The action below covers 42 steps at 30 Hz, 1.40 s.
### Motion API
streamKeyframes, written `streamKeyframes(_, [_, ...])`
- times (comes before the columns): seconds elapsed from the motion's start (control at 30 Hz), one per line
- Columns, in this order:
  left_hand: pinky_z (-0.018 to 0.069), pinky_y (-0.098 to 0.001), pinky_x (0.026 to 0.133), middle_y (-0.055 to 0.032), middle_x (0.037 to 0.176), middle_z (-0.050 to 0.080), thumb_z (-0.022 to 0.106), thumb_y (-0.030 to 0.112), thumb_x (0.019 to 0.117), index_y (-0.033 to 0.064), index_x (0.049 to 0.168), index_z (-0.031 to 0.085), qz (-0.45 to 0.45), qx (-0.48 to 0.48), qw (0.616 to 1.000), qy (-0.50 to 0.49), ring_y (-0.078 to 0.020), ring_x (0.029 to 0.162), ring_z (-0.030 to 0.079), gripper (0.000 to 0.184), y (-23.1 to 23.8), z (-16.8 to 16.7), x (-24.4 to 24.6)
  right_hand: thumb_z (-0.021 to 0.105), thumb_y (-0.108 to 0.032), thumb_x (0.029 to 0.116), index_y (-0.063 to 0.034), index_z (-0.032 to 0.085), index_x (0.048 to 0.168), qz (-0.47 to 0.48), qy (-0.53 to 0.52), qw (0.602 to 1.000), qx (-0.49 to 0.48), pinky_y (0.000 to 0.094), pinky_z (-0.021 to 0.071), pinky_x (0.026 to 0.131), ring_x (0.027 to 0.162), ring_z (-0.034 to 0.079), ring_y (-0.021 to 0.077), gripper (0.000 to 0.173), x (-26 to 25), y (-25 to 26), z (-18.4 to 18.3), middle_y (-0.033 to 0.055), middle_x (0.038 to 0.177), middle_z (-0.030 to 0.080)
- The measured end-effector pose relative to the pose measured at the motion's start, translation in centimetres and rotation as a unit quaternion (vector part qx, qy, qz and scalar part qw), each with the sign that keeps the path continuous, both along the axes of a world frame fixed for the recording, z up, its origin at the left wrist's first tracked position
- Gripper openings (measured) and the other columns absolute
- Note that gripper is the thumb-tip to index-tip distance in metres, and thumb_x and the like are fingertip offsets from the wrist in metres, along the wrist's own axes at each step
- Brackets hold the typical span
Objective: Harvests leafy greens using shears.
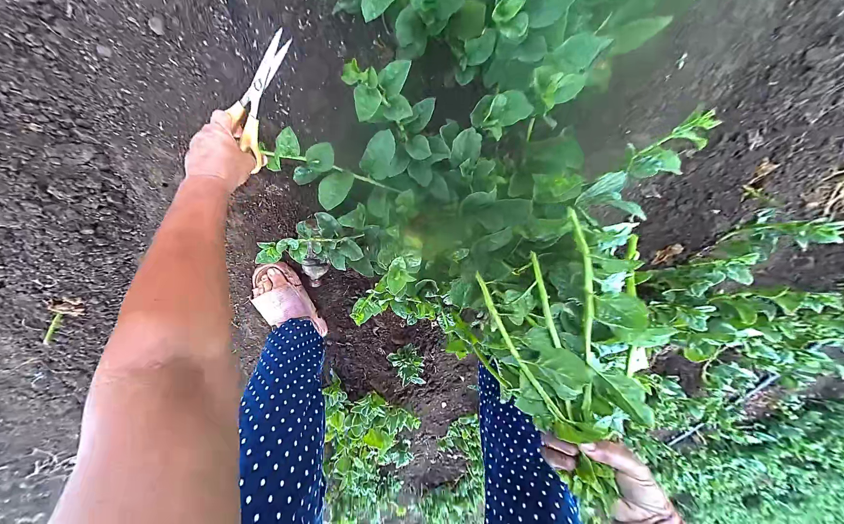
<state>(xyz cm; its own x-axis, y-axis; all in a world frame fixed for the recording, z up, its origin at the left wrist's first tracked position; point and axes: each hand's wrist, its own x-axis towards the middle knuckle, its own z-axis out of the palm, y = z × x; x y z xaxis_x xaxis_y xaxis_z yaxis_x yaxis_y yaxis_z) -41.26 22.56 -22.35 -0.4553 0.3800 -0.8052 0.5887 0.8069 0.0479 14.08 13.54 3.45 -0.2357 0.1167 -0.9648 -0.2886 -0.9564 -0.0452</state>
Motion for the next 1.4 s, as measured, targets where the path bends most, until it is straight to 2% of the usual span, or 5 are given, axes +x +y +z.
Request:
streamKeyframes(0.23, [0.0418, -0.0744, 0.099, -0.0361, 0.121, 0.063, 0.068, 0.016, 0.0972, -0.006, 0.13, 0.055, -0.007, 0.004, 1.0, -0.011, -0.0553, 0.119, 0.059, 0.041, -2.7, 2.2, 0.4, 0.086, -0.02, 0.0733, -0.0136, 0.081, 0.096, -0.006, -0.013, 1.0, -0.002, 0.0248, 0.0608, 0.067, 0.072, 0.073, 0.0113, 0.024, -1.5, 0.7, -0.2, 0.005, 0.082, 0.076])
streamKeyframes(0.53, [0.056, -0.0596, 0.061, -0.018, 0.079, 0.071, 0.071, 0.014, 0.0913, 0.001, 0.102, 0.072, -0.022, 0.249, 0.968, -0.03, -0.0375, 0.069, 0.071, 0.017, -7.8, 25.2, 18.9, 0.05, 0.002, 0.0999, -0.0027, 0.059, 0.102, 0.081, -0.212, 0.974, -0.022, 0.0265, 0.0574, 0.057, 0.063, 0.065, 0.0111, 0.01, -14.9, 3.9, 0.1, 0.0051, 0.076, 0.067])
streamKeyframes(1.1, [0.0595, -0.0381, 0.058, -0.0081, 0.075, 0.074, 0.077, 0.002, 0.0708, 0.0071, 0.077, 0.071, -0.035, 0.392, 0.918, 0.037, -0.0228, 0.07, 0.075, 0.011, -10.1, 26.6, 38.5, 0.039, -0.01, 0.1048, -0.0039, 0.063, 0.09, 0.004, 0.016, 0.993, -0.118, 0.0294, 0.0597, 0.063, 0.067, 0.069, 0.0155, 0.029, -9.1, 6.0, -2.4, 0.0087, 0.073, 0.069])
streamKeyframes(1.27, [0.0549, -0.0575, 0.092, -0.0208, 0.111, 0.071, 0.066, 0.027, 0.1, 0.0027, 0.133, 0.062, 0.111, 0.031, 0.961, -0.25, -0.0361, 0.103, 0.07, 0.041, -7.9, 28.1, 30.3, 0.041, -0.006, 0.1051, -0.0022, 0.058, 0.092, 0.064, -0.084, 0.989, -0.105, 0.0236, 0.0582, 0.054, 0.056, 0.064, 0.0113, 0.022, -7.3, 7.0, -1.7, 0.0054, 0.067, 0.063])
streamKeyframes(1.4, [0.0529, -0.0517, 0.092, -0.0232, 0.117, 0.067, 0.048, 0.029, 0.111, -0.0039, 0.135, 0.056, 0.128, -0.178, 0.895, -0.388, -0.0323, 0.103, 0.067, 0.042, -6.5, 20.1, 23.8, 0.041, -0.005, 0.1046, -0.0017, 0.059, 0.097, 0.074, -0.061, 0.989, -0.113, 0.0235, 0.0597, 0.057, 0.058, 0.067, 0.0118, 0.02, -5.0, 6.4, -2.3, 0.0056, 0.069, 0.066])
